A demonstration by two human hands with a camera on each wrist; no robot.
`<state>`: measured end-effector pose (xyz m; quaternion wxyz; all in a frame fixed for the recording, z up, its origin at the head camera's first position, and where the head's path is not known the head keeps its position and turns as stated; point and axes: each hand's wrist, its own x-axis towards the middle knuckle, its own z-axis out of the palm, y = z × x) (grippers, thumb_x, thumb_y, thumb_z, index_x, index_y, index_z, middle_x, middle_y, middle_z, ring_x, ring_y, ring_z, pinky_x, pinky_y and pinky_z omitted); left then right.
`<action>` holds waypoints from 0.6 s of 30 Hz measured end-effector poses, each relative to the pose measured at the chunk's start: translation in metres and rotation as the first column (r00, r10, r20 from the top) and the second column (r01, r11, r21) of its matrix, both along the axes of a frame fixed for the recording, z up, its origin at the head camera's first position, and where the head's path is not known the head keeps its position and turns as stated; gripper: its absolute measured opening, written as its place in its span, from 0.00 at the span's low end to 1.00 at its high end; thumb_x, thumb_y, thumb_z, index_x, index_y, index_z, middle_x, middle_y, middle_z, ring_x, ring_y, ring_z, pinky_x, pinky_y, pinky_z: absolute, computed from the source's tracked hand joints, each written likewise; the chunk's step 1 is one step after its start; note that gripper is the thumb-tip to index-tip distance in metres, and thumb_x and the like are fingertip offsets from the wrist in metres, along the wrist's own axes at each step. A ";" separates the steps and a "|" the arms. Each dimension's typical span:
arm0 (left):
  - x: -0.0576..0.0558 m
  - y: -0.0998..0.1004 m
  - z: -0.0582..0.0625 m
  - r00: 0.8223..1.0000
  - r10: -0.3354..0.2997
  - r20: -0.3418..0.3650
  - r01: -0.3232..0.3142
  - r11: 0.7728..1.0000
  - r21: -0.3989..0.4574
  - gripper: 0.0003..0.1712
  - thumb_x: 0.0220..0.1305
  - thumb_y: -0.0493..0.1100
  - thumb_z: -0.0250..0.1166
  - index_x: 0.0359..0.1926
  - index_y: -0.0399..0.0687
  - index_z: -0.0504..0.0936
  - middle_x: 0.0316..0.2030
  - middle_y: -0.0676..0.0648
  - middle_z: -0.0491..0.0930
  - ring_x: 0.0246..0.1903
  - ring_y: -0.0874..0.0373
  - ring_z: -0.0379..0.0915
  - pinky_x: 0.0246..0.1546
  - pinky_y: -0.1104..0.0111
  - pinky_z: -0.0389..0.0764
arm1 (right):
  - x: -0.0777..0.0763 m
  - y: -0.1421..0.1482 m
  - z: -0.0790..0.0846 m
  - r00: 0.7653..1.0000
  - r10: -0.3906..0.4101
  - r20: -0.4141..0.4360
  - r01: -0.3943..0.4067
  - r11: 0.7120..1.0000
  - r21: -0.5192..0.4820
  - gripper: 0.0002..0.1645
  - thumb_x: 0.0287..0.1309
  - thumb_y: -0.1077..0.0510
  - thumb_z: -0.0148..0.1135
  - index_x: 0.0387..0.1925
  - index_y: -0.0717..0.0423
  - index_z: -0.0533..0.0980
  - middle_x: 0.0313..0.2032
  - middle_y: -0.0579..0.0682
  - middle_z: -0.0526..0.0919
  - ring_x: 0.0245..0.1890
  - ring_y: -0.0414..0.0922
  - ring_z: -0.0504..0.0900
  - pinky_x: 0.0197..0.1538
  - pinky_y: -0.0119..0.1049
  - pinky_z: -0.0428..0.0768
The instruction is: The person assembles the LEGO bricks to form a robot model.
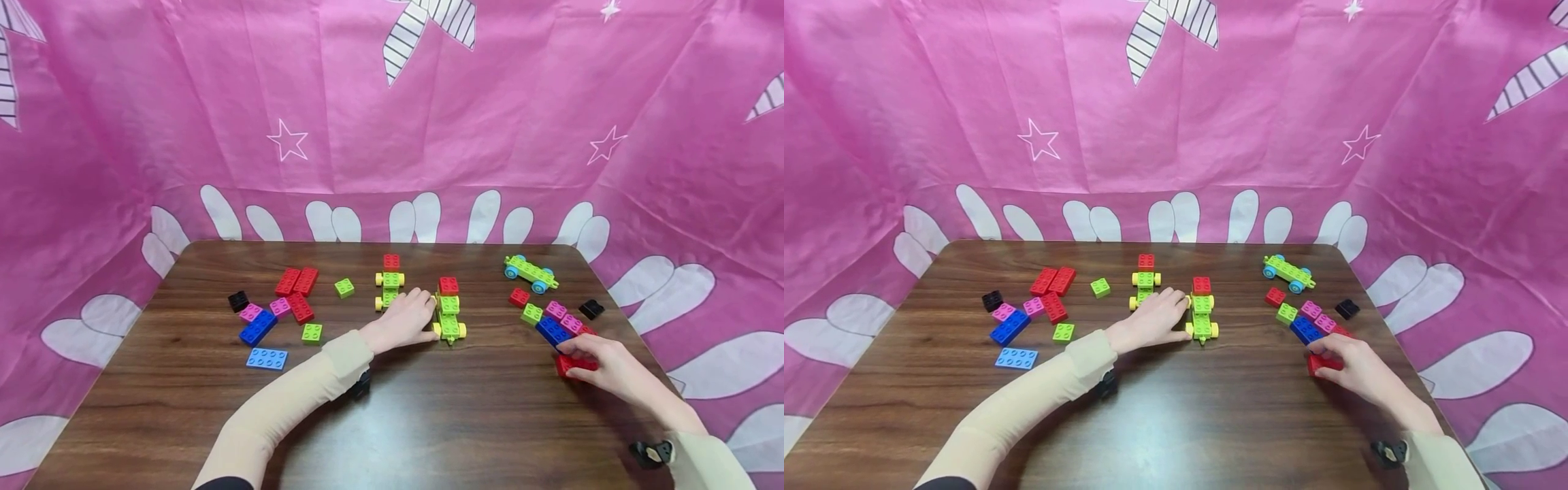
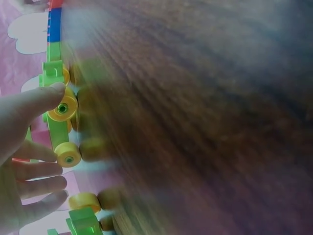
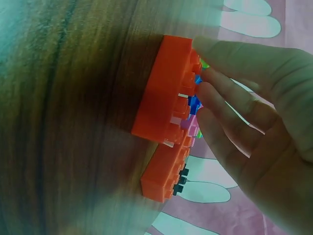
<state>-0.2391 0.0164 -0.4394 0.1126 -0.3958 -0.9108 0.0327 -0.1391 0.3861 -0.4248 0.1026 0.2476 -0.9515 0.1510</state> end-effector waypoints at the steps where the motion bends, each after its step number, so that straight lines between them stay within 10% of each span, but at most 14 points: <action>1: -0.001 0.000 0.000 1.000 -0.002 -0.002 0.002 1.000 0.001 0.36 0.54 0.70 0.59 0.48 0.45 0.78 0.42 0.49 0.77 0.41 0.56 0.71 0.35 0.66 0.77 | 0.000 0.000 -0.001 1.000 0.004 -0.006 -0.004 1.000 0.004 0.26 0.27 0.64 0.78 0.36 0.52 0.80 0.31 0.43 0.83 0.29 0.30 0.77 0.32 0.20 0.76; 18: 0.006 -0.008 0.012 0.998 -0.052 0.038 0.049 0.996 0.079 0.33 0.55 0.66 0.61 0.54 0.49 0.76 0.48 0.52 0.78 0.46 0.58 0.71 0.38 0.67 0.79 | -0.003 -0.023 -0.002 0.997 0.069 0.018 -0.070 0.998 0.011 0.27 0.27 0.66 0.78 0.37 0.52 0.80 0.34 0.42 0.85 0.32 0.33 0.79 0.37 0.20 0.77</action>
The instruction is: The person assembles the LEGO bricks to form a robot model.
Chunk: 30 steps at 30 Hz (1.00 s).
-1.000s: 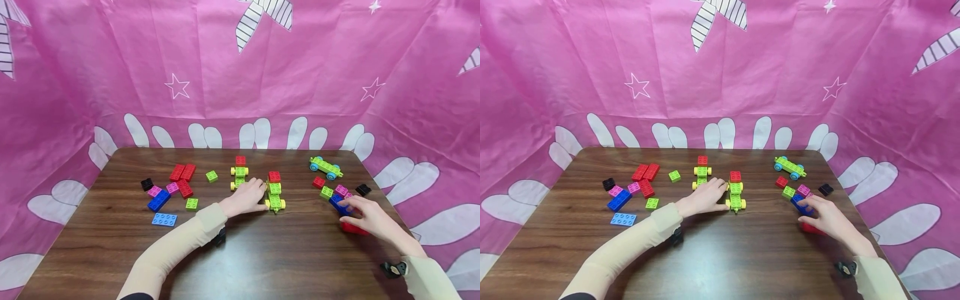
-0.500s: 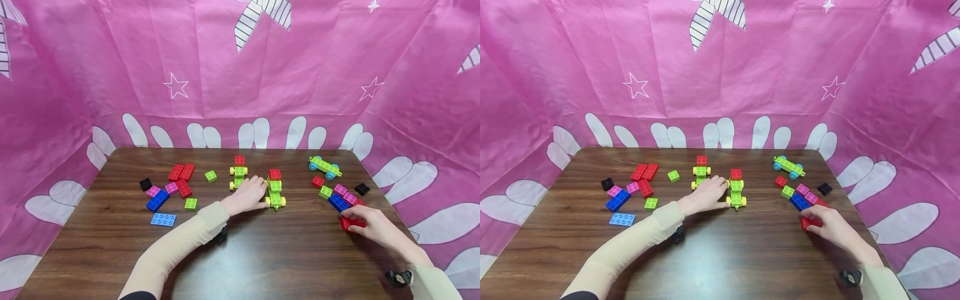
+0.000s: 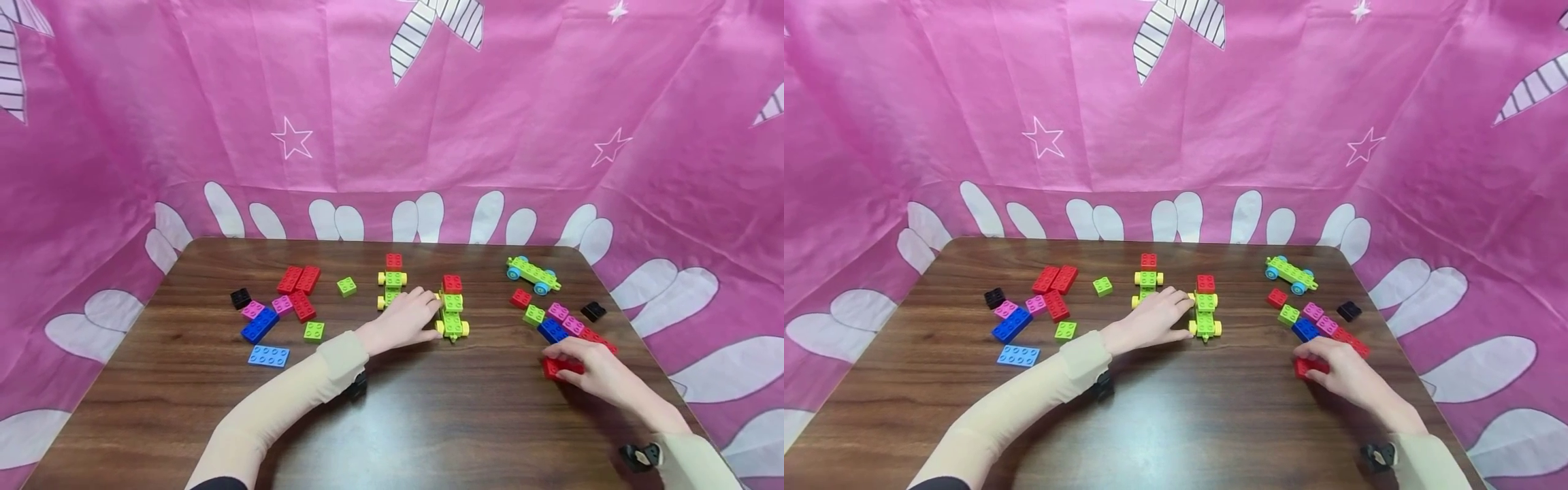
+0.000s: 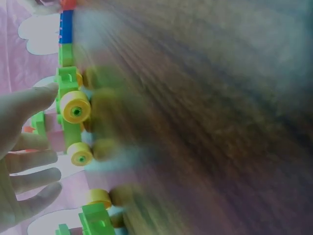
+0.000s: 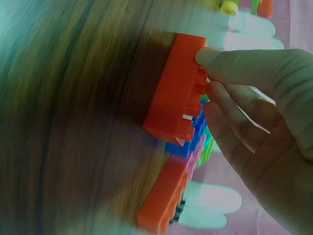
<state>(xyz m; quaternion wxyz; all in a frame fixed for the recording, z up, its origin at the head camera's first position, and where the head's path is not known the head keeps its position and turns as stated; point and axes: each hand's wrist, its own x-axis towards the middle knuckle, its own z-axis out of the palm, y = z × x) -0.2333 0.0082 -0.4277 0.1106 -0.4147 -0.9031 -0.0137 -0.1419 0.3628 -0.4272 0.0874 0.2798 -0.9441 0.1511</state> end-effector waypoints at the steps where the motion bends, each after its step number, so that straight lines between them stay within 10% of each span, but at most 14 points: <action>1: 0.001 -0.001 0.002 1.000 -0.007 0.006 0.007 1.000 0.008 0.33 0.56 0.66 0.61 0.55 0.49 0.76 0.48 0.52 0.78 0.46 0.58 0.71 0.38 0.67 0.79 | -0.001 -0.003 0.000 1.000 0.014 -0.003 -0.014 1.000 -0.004 0.27 0.27 0.66 0.78 0.38 0.52 0.81 0.34 0.42 0.84 0.32 0.33 0.79 0.37 0.19 0.76; 13: 0.019 -0.033 0.015 0.991 -0.075 0.111 0.060 0.989 0.135 0.31 0.57 0.63 0.62 0.55 0.49 0.77 0.48 0.52 0.79 0.48 0.60 0.74 0.49 0.68 0.78 | -0.006 -0.008 0.002 1.000 -0.013 0.005 0.013 0.994 0.113 0.28 0.29 0.60 0.79 0.41 0.46 0.81 0.37 0.39 0.82 0.37 0.37 0.79 0.39 0.33 0.81; 30: 0.035 -0.112 0.021 0.957 0.008 0.289 -0.061 0.983 0.176 0.33 0.54 0.58 0.66 0.58 0.47 0.75 0.50 0.50 0.79 0.49 0.58 0.74 0.44 0.64 0.81 | -0.024 -0.041 0.001 0.996 0.008 0.092 -0.019 0.993 0.119 0.24 0.36 0.57 0.76 0.42 0.46 0.81 0.39 0.38 0.82 0.41 0.38 0.80 0.44 0.37 0.82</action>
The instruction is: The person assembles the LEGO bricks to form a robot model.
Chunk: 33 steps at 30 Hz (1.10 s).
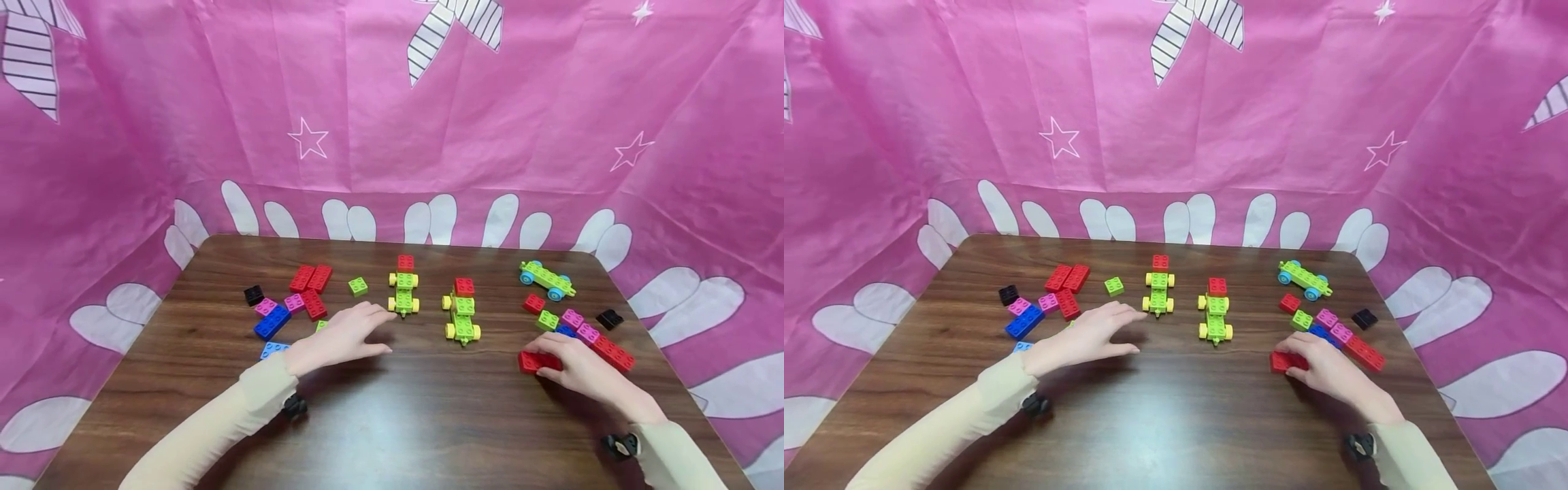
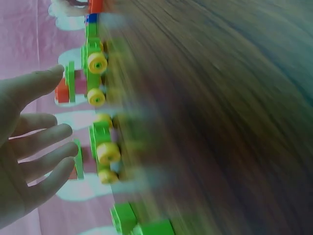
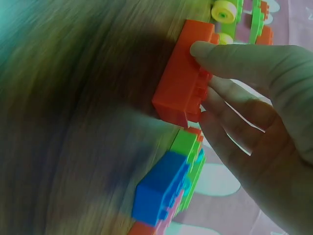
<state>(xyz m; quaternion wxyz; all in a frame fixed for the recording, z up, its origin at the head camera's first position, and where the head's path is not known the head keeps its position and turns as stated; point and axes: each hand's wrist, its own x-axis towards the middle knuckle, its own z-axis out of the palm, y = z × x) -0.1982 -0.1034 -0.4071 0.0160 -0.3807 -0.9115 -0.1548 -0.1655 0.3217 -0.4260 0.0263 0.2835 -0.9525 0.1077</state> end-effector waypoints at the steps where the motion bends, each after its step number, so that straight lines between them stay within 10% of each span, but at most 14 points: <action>1: 0.001 -0.005 -0.001 1.000 0.011 0.010 -0.011 1.000 0.001 0.33 0.54 0.58 0.67 0.58 0.47 0.74 0.51 0.50 0.79 0.50 0.57 0.74 0.44 0.64 0.81 | -0.001 -0.003 0.001 1.000 -0.007 0.019 0.007 1.000 0.005 0.24 0.37 0.57 0.76 0.42 0.45 0.80 0.40 0.38 0.82 0.41 0.38 0.80 0.44 0.37 0.82; 14: 0.013 -0.065 -0.001 0.999 0.038 0.034 -0.035 0.998 -0.061 0.34 0.51 0.55 0.70 0.56 0.44 0.76 0.48 0.48 0.79 0.48 0.56 0.75 0.45 0.63 0.81 | -0.009 -0.013 0.002 0.995 -0.018 0.100 0.019 1.000 -0.009 0.26 0.40 0.53 0.75 0.46 0.44 0.78 0.42 0.37 0.82 0.44 0.37 0.79 0.46 0.36 0.82; 22: 0.019 -0.100 0.006 0.991 0.133 0.014 -0.129 0.981 -0.143 0.20 0.45 0.51 0.75 0.38 0.49 0.83 0.33 0.52 0.80 0.31 0.64 0.72 0.32 0.69 0.78 | -0.009 -0.007 0.000 0.991 -0.017 0.134 0.018 1.000 -0.006 0.26 0.41 0.54 0.74 0.47 0.46 0.78 0.43 0.39 0.82 0.44 0.39 0.80 0.47 0.36 0.81; 33: 0.024 -0.115 0.002 0.990 0.130 0.048 -0.115 0.963 -0.242 0.19 0.39 0.41 0.77 0.35 0.43 0.82 0.32 0.47 0.79 0.32 0.58 0.74 0.35 0.63 0.80 | -0.012 -0.008 -0.002 0.990 -0.011 0.139 0.013 1.000 -0.012 0.23 0.42 0.55 0.74 0.45 0.44 0.79 0.42 0.38 0.82 0.42 0.37 0.80 0.44 0.33 0.82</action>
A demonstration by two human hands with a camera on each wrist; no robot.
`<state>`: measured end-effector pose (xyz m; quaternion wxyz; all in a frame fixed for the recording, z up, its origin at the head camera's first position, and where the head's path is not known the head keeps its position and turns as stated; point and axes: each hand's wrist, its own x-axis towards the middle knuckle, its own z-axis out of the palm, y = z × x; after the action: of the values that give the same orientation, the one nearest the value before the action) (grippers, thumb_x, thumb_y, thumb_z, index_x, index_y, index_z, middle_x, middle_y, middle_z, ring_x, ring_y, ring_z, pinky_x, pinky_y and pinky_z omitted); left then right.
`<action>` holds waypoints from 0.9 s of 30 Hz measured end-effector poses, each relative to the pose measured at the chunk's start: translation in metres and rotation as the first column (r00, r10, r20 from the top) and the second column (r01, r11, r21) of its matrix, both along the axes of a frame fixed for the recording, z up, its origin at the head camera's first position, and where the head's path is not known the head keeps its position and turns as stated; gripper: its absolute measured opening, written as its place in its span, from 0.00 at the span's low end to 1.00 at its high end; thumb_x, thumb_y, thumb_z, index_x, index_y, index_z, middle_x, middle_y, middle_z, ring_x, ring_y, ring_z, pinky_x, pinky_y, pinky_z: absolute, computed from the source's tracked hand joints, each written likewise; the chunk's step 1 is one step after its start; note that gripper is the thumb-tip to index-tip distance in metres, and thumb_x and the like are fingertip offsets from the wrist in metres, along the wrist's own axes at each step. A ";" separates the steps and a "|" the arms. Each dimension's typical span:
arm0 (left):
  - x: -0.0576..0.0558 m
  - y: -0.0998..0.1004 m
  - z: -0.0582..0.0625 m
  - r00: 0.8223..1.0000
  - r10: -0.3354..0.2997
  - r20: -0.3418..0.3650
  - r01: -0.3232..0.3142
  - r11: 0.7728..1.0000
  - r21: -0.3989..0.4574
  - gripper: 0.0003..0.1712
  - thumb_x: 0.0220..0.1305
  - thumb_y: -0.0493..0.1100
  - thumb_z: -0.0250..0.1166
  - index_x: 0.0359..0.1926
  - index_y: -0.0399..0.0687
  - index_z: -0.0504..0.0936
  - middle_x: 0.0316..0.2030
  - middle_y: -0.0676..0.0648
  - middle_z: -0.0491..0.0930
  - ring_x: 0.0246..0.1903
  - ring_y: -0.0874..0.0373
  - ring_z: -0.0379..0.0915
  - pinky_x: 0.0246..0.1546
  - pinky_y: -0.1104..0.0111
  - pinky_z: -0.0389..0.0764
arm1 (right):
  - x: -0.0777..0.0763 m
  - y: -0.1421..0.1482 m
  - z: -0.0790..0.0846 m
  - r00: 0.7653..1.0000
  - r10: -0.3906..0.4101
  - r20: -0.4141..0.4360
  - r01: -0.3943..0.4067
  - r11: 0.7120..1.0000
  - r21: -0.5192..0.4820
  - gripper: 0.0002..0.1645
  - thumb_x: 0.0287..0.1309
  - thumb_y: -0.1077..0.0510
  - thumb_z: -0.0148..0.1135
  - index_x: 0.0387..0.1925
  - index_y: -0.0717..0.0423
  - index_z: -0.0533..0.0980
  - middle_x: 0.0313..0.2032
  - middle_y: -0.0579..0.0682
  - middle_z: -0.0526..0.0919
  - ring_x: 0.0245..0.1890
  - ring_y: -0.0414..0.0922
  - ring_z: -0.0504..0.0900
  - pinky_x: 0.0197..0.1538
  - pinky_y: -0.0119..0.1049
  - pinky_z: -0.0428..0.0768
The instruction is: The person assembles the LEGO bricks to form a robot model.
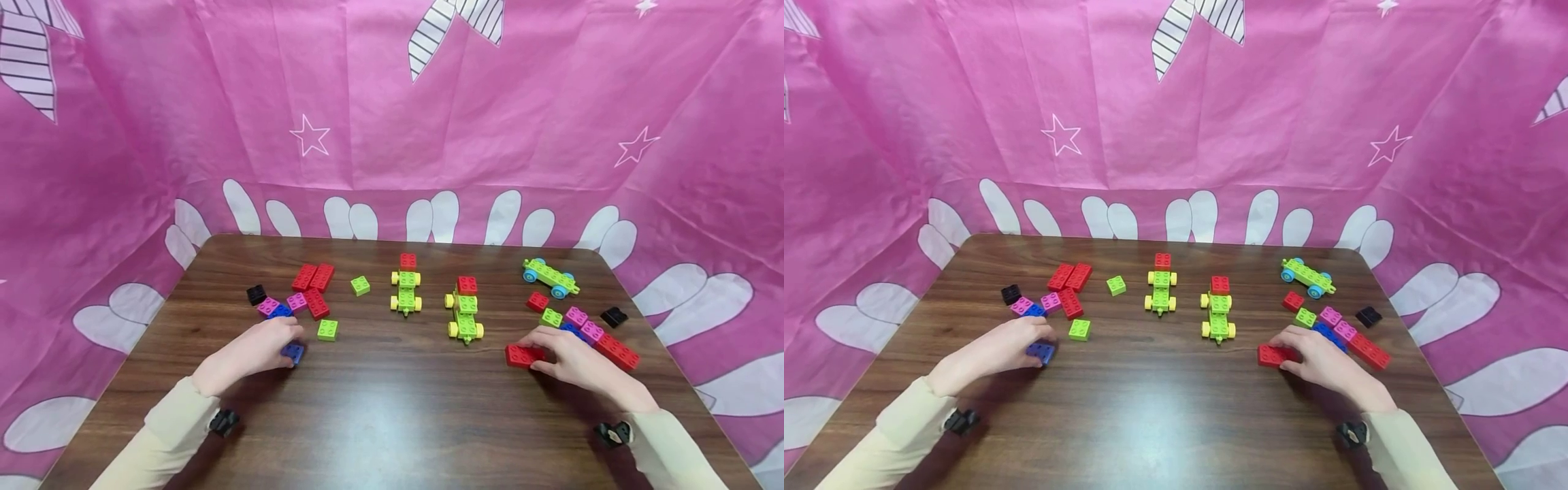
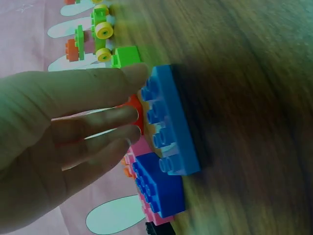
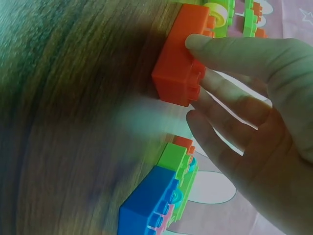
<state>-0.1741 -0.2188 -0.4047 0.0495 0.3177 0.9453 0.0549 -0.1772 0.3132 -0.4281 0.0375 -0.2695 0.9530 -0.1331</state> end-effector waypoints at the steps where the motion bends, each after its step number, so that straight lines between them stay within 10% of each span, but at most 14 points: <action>1: 0.000 0.000 -0.001 1.000 -0.008 -0.003 0.008 1.000 -0.001 0.19 0.38 0.40 0.78 0.35 0.43 0.82 0.32 0.46 0.79 0.32 0.57 0.74 0.36 0.63 0.81 | 0.000 -0.001 0.000 1.000 0.000 0.001 0.000 1.000 -0.001 0.23 0.42 0.55 0.74 0.45 0.44 0.79 0.42 0.38 0.82 0.42 0.37 0.80 0.45 0.33 0.82; 17: 0.002 0.001 -0.013 0.994 -0.012 -0.111 0.006 0.998 -0.054 0.17 0.37 0.38 0.78 0.32 0.45 0.82 0.27 0.50 0.78 0.28 0.59 0.75 0.30 0.65 0.81 | -0.003 -0.003 -0.003 0.999 0.029 -0.018 -0.029 0.999 -0.018 0.26 0.43 0.55 0.73 0.48 0.41 0.77 0.45 0.36 0.81 0.45 0.38 0.79 0.47 0.38 0.81; 27: 0.010 0.018 -0.023 0.977 -0.112 -0.183 0.110 0.994 -0.023 0.18 0.41 0.49 0.77 0.33 0.47 0.82 0.28 0.51 0.78 0.28 0.61 0.74 0.29 0.70 0.79 | -0.003 -0.008 -0.003 0.999 0.035 -0.011 -0.036 0.999 -0.030 0.25 0.42 0.55 0.74 0.47 0.43 0.78 0.44 0.38 0.81 0.45 0.39 0.80 0.47 0.39 0.82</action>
<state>-0.1640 -0.2005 -0.4274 -0.0330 0.3733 0.9270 0.0164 -0.1804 0.3049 -0.4315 0.0309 -0.2875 0.9461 -0.1456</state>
